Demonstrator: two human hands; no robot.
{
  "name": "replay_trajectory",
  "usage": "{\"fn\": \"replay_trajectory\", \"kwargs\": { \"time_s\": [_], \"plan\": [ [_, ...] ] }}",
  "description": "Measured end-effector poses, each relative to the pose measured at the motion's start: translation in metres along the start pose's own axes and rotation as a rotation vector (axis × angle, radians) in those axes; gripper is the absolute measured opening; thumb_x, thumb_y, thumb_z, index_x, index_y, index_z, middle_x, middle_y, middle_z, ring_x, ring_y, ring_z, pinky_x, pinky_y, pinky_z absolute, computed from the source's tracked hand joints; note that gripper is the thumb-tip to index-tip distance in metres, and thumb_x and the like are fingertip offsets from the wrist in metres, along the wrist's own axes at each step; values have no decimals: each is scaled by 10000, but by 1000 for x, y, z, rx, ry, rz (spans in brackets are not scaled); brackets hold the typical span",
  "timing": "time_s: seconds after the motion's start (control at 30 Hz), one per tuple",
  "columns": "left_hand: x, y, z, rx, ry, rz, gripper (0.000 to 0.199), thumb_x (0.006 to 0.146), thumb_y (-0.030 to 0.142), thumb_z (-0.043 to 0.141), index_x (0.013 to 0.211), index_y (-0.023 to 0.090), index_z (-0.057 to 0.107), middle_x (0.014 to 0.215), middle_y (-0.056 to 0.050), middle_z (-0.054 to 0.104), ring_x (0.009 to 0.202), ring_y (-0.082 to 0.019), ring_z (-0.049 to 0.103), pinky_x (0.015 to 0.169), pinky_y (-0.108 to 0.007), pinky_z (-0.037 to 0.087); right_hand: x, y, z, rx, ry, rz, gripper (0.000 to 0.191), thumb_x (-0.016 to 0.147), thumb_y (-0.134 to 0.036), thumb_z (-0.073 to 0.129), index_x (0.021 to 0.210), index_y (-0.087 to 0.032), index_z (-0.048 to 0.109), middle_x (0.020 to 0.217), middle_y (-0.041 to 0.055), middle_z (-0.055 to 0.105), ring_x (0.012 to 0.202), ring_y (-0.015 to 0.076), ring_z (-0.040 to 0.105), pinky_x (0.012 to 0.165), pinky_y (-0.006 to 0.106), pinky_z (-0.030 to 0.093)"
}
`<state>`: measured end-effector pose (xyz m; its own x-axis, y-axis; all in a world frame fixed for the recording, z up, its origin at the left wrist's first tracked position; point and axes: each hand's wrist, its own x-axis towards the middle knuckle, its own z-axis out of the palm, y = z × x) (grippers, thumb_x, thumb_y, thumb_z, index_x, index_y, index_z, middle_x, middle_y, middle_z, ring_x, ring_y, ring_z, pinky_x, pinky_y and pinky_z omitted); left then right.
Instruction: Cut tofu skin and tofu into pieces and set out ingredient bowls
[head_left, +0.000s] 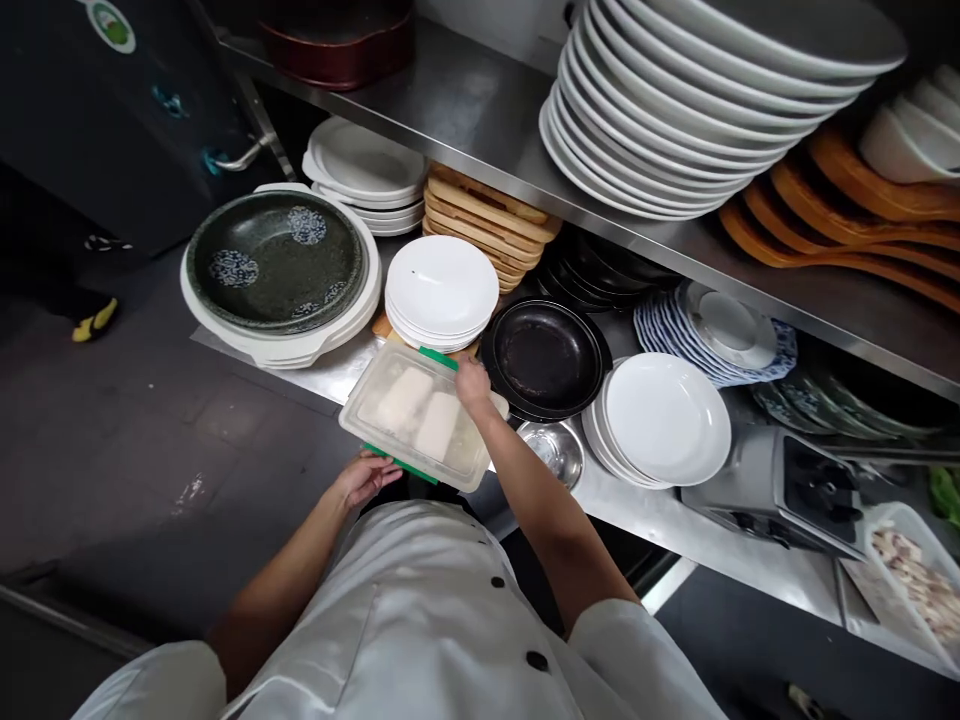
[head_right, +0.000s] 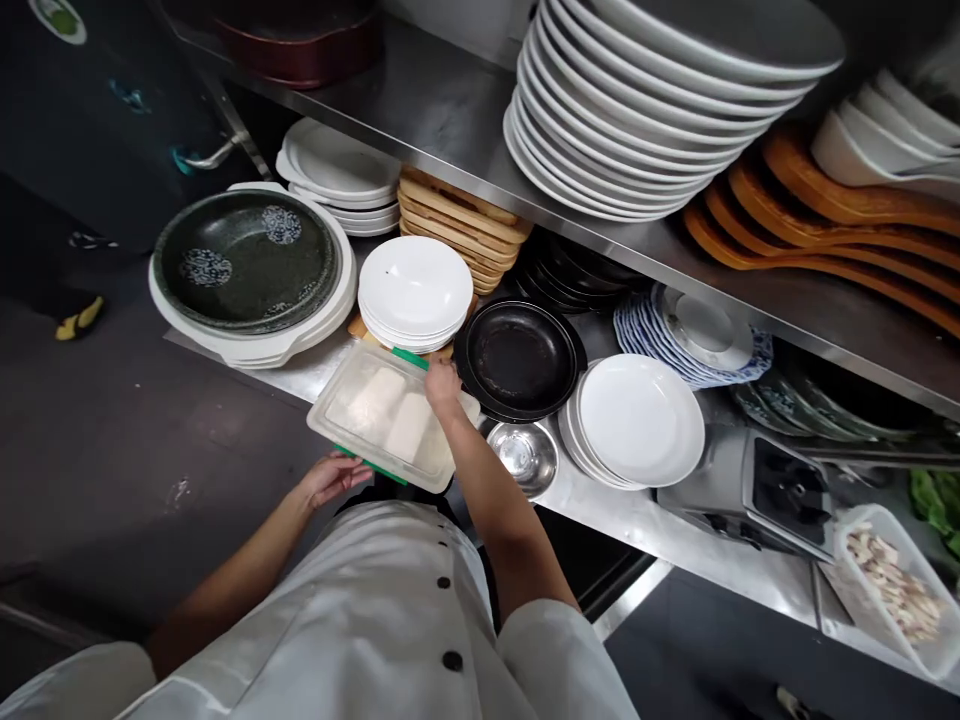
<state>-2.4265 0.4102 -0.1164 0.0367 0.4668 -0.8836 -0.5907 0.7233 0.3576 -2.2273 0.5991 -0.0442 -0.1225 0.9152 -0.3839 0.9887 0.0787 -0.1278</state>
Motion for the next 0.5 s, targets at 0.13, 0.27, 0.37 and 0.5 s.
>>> {"fn": "replay_trajectory", "kwargs": {
  "time_s": [0.13,0.27,0.37,0.5],
  "plan": [
    [0,-17,10,39,-44,-91,30,920,99,652,947,108,659,836,-134,760,708,-222,770,671,-309,650,-28,-4,17,-50,163,-35,405,1093,-256,319,1321,-172,643,1394,218,590,1327,339,502,1037,466,483],
    [3,-24,34,-124,-65,-144,314,888,-67,461,1080,60,675,867,-164,771,788,-215,786,794,-319,661,-17,-15,6,49,107,8,574,1084,-557,355,1300,-115,652,1390,257,589,1316,399,518,1051,532,463],
    [8,-24,42,-194,-20,-162,391,876,-78,438,1153,67,672,836,-138,765,788,-219,784,826,-352,664,3,-16,-10,132,-74,-11,720,1029,-702,396,1383,-112,607,1441,244,582,1364,406,516,1071,495,459],
    [9,-25,40,-239,12,-140,375,872,-74,452,1136,70,676,786,-116,749,763,-222,774,854,-383,664,12,-5,-16,93,-143,-135,842,866,-736,676,1420,-109,576,1480,237,551,1387,414,499,1118,474,430]
  ]
}}
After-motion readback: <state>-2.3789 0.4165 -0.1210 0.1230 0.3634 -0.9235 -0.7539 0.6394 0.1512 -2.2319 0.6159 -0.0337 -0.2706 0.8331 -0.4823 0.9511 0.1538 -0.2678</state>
